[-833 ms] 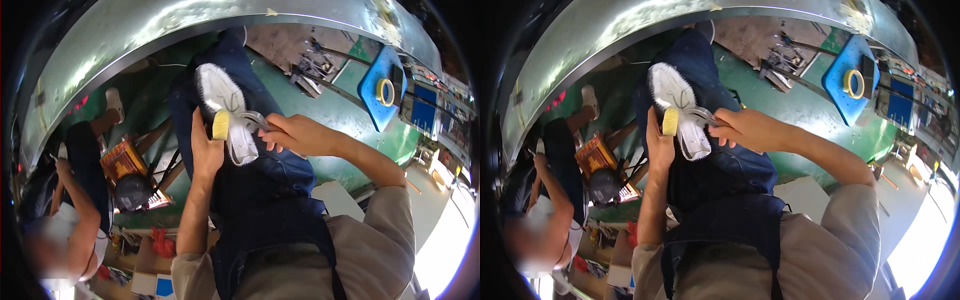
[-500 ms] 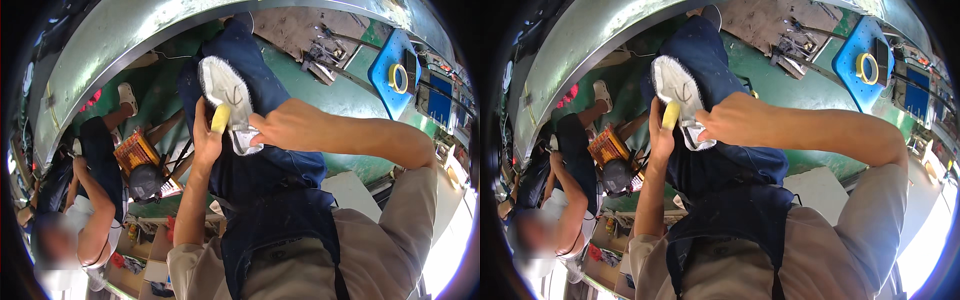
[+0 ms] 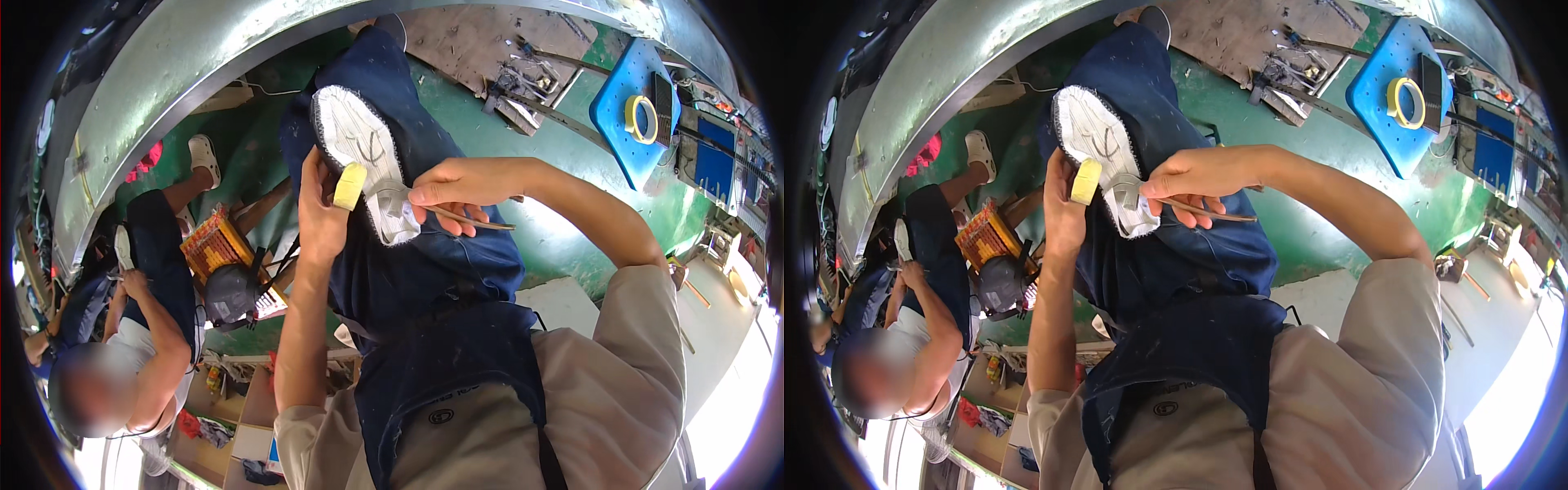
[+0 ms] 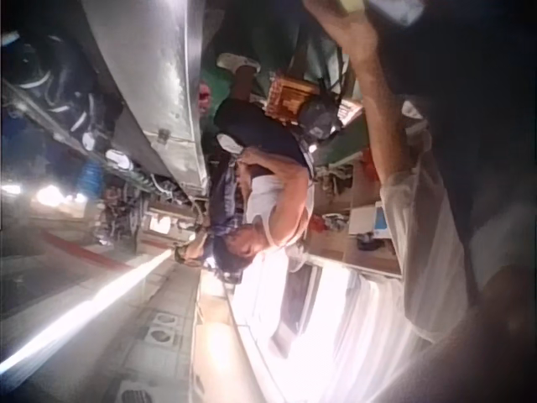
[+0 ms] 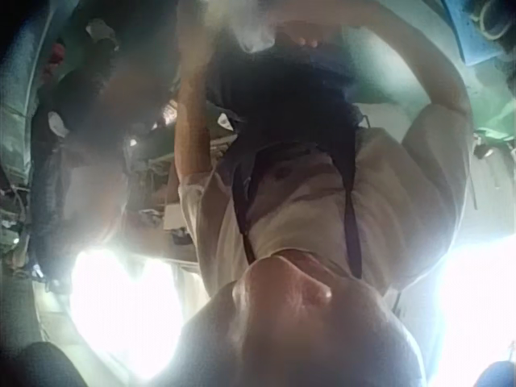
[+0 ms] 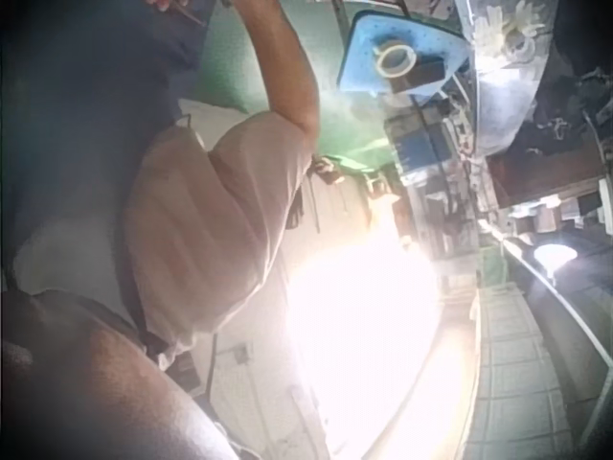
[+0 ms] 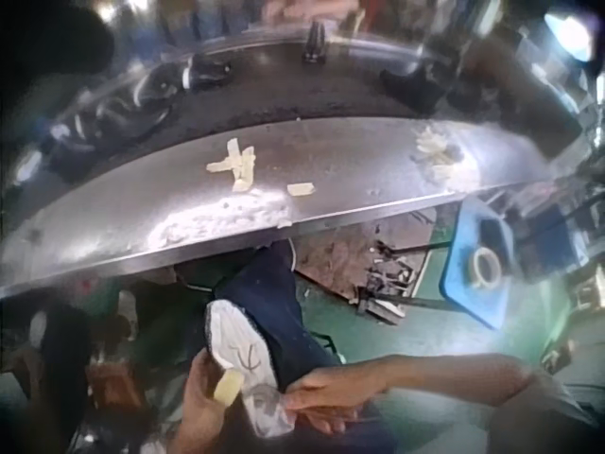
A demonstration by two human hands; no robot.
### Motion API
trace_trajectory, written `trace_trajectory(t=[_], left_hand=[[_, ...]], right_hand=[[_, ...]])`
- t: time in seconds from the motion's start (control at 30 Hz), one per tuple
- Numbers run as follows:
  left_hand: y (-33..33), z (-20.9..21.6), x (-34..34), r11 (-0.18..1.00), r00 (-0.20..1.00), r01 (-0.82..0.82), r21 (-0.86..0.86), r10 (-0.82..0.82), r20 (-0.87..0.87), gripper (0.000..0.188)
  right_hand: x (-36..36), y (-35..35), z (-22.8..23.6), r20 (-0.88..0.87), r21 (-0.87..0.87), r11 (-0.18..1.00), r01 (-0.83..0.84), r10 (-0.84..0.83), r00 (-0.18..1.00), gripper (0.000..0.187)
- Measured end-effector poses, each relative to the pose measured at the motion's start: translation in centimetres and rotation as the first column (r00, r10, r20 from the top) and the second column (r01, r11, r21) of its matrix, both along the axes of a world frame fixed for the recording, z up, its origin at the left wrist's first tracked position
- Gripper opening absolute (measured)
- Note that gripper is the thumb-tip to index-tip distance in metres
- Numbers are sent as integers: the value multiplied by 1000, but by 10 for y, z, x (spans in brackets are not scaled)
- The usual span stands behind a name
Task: Using pliers to pull and adjust the upper of a shoe onto a last during the shoe assembly process.
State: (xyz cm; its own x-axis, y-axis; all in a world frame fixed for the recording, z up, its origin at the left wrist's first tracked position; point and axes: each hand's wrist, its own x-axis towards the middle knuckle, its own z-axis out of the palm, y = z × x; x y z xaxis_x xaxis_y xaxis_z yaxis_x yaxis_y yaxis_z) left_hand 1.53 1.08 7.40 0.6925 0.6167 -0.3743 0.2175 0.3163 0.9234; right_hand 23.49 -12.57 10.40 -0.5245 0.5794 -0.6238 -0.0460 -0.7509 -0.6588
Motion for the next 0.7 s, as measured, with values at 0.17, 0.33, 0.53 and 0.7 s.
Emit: trace_trajectory(t=[0.17, 0.33, 0.53, 0.7], left_hand=[[-15, -7, -7, 971, 987, 0, 240, 38, -154, 64], [-13, -18, -8, 960, 998, 24, 280, -8, -59, 61], [-5, -21, -16, 928, 987, 123, 352, -79, -138, 63], [-2, -4, 1, 985, 991, 104, 141, -91, -95, 66]], right_hand=[[-40, -22, 25, 803, 460, 777, -429, -158, 575, 37], [-74, -47, -1, 684, 634, 765, -109, -489, 541, 39], [-88, -47, -13, 647, 579, 810, 96, -528, 550, 33], [-55, -39, 12, 545, 489, 871, 39, -340, 767, 37]])
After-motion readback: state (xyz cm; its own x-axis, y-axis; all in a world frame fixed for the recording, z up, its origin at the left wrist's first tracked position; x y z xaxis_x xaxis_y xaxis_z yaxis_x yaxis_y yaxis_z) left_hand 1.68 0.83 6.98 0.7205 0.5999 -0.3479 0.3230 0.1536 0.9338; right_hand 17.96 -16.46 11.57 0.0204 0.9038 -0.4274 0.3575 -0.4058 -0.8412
